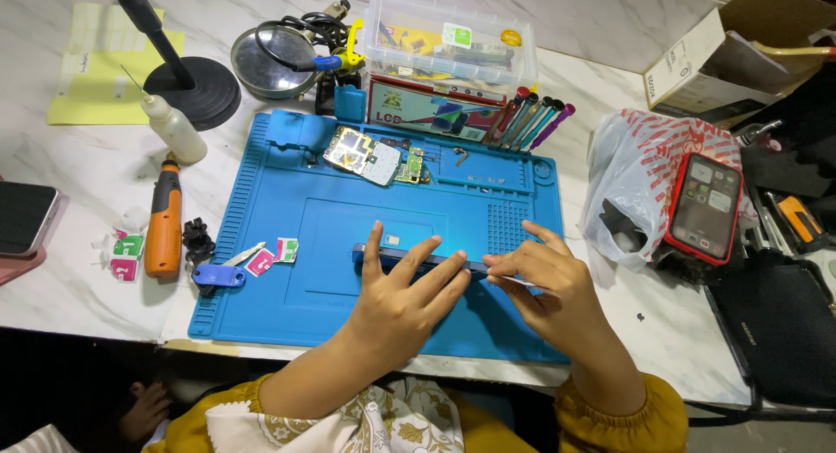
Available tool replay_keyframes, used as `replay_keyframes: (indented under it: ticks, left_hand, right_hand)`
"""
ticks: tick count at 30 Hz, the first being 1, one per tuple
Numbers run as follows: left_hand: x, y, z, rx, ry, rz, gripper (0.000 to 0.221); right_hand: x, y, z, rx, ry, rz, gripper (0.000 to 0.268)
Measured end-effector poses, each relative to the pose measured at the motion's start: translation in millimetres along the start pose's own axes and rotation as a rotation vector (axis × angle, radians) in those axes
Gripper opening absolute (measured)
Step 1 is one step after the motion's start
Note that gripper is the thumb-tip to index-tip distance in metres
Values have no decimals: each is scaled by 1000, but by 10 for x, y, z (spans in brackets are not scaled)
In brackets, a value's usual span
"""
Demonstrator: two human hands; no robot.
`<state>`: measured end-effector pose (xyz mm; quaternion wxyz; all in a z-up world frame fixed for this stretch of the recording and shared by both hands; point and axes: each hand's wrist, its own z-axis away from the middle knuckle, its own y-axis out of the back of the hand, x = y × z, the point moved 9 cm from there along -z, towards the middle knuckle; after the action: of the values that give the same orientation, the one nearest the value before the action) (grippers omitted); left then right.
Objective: Repairing a smartphone by scraping adhesive from the frame and reassembling internal components
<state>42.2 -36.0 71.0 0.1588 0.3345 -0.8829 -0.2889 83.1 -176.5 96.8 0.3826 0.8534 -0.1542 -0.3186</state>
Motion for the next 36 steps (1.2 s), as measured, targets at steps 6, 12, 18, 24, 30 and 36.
replay_keyframes:
  ticks: [6, 12, 18, 24, 30, 36]
  left_hand:
    - [13, -2, -3, 6, 20, -23, 22]
    - [16, -11, -1, 6, 29, -24, 22]
    - [34, -34, 45, -20, 15, -21, 20]
    - [19, -25, 13, 0, 27, -38, 17]
    - [28, -53, -2, -10, 27, -46, 14]
    - [23, -92, 1, -32, 31, -65, 16]
  right_hand:
    - [49, -76, -13, -79, -24, 60, 11]
    - [20, -223, -36, -105, 59, 202, 8]
    - [-107, -236, 59, -101, 156, 250, 15]
    - [-242, -215, 39, -87, 230, 313, 14]
    - [-292, -212, 91, -11, 285, 371, 15]
    - [152, -9, 189, 250, -11, -240, 3]
